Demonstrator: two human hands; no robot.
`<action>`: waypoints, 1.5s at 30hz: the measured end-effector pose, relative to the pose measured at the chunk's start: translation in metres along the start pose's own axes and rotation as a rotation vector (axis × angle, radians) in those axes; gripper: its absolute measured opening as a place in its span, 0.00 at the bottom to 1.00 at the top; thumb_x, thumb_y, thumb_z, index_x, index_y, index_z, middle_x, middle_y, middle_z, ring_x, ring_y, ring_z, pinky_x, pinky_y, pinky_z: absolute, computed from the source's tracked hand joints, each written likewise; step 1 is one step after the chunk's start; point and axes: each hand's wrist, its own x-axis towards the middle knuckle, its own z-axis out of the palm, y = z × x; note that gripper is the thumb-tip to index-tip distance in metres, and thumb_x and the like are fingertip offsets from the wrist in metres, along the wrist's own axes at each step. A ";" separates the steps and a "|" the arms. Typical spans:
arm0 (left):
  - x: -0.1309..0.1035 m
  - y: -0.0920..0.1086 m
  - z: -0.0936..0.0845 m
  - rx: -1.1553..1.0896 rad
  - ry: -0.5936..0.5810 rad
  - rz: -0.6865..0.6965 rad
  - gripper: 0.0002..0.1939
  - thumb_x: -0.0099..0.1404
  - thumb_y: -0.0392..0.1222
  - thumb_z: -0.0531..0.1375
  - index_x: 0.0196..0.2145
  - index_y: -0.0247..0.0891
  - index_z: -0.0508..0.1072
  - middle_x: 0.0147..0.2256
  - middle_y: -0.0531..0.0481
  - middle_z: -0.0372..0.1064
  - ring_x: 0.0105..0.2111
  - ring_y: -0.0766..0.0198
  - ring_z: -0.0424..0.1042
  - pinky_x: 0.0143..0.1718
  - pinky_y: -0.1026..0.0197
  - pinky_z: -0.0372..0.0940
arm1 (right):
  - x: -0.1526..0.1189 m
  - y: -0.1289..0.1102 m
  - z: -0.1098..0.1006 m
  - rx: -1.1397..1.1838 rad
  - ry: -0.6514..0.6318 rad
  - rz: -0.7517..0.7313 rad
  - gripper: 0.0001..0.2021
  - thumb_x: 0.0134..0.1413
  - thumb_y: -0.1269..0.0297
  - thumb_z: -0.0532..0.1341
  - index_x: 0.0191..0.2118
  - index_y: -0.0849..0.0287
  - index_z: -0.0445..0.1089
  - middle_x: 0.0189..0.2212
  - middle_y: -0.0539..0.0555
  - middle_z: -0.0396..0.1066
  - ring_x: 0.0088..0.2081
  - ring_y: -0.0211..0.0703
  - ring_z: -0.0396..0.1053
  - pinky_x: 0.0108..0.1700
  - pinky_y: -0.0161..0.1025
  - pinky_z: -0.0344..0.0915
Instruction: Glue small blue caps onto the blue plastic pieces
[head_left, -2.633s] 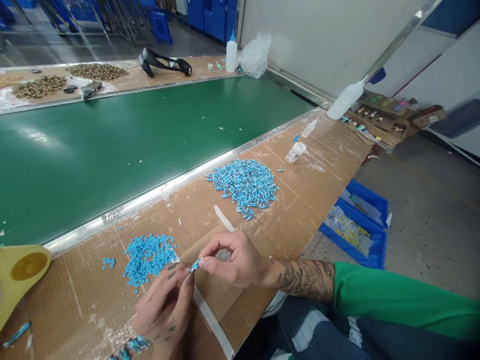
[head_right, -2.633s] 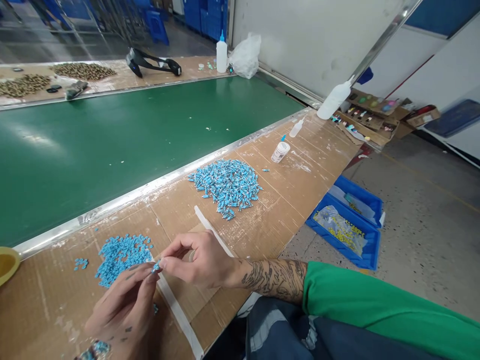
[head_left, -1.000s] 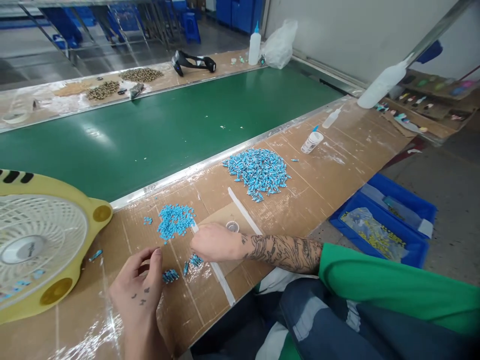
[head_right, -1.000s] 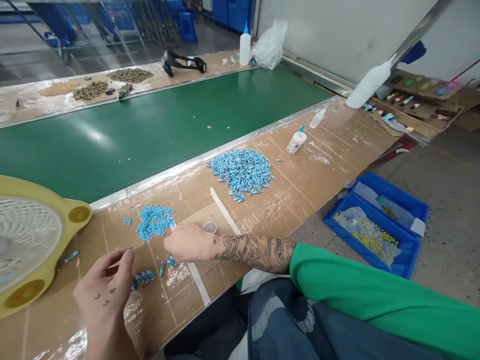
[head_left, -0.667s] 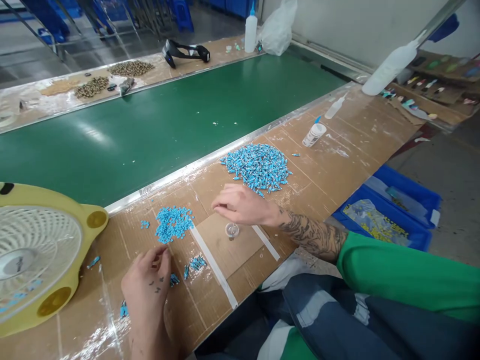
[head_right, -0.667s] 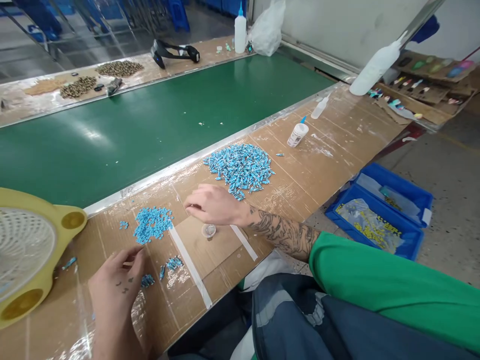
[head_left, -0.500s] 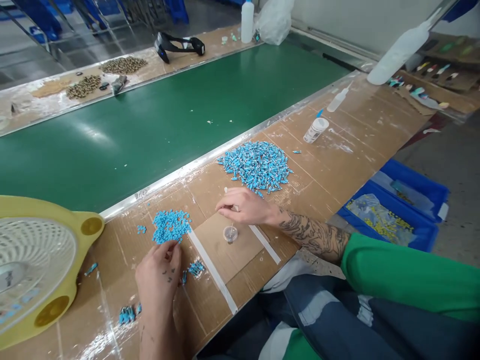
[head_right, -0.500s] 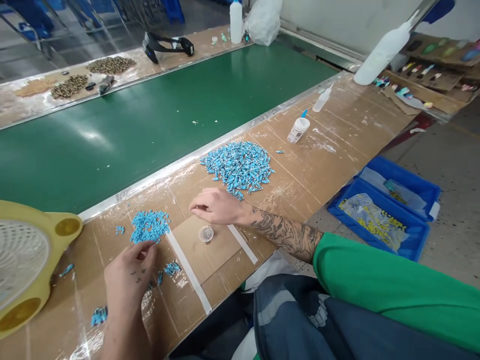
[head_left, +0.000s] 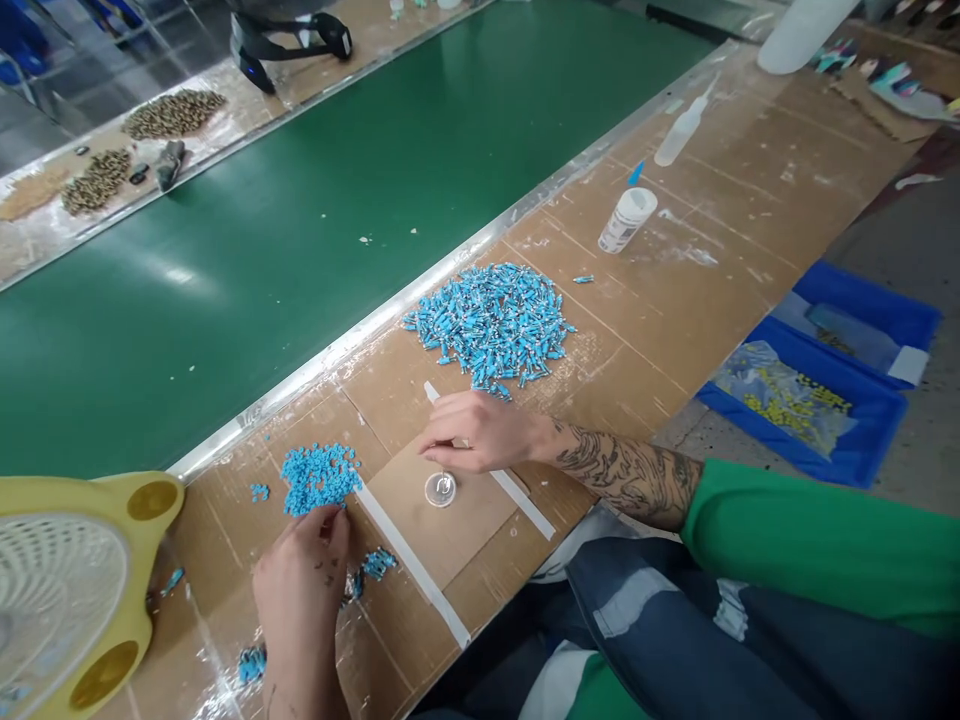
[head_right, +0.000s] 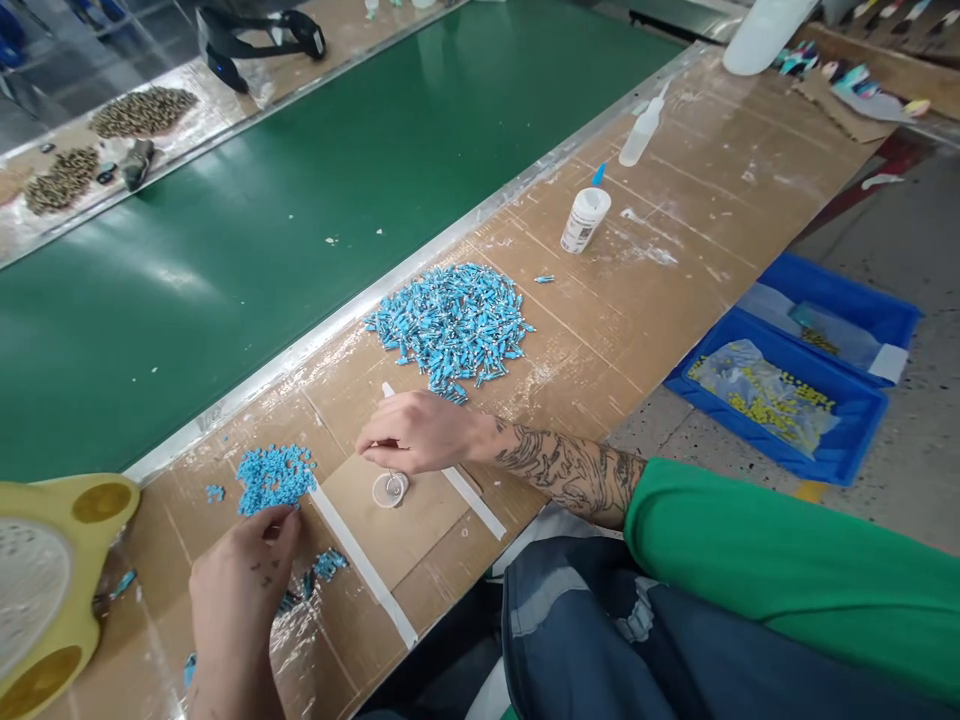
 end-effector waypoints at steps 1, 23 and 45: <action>0.001 0.001 -0.001 0.032 -0.015 0.008 0.19 0.68 0.50 0.49 0.38 0.42 0.78 0.36 0.44 0.79 0.34 0.52 0.76 0.33 0.57 0.59 | 0.000 0.000 -0.001 0.001 0.001 -0.001 0.10 0.62 0.68 0.56 0.37 0.62 0.75 0.28 0.52 0.74 0.34 0.38 0.66 0.41 0.37 0.62; 0.011 0.005 -0.018 0.283 -0.198 0.126 0.17 0.66 0.47 0.47 0.31 0.45 0.74 0.27 0.44 0.75 0.28 0.49 0.74 0.26 0.58 0.54 | -0.001 0.000 -0.005 0.020 -0.027 0.011 0.10 0.62 0.68 0.56 0.38 0.61 0.75 0.28 0.50 0.73 0.34 0.37 0.66 0.41 0.35 0.61; 0.011 -0.016 -0.025 -0.020 -0.067 0.112 0.13 0.59 0.53 0.58 0.25 0.46 0.77 0.22 0.49 0.75 0.24 0.53 0.75 0.22 0.60 0.58 | -0.001 0.009 -0.006 0.123 -0.330 0.061 0.07 0.59 0.65 0.62 0.33 0.62 0.75 0.30 0.50 0.73 0.34 0.35 0.66 0.38 0.32 0.60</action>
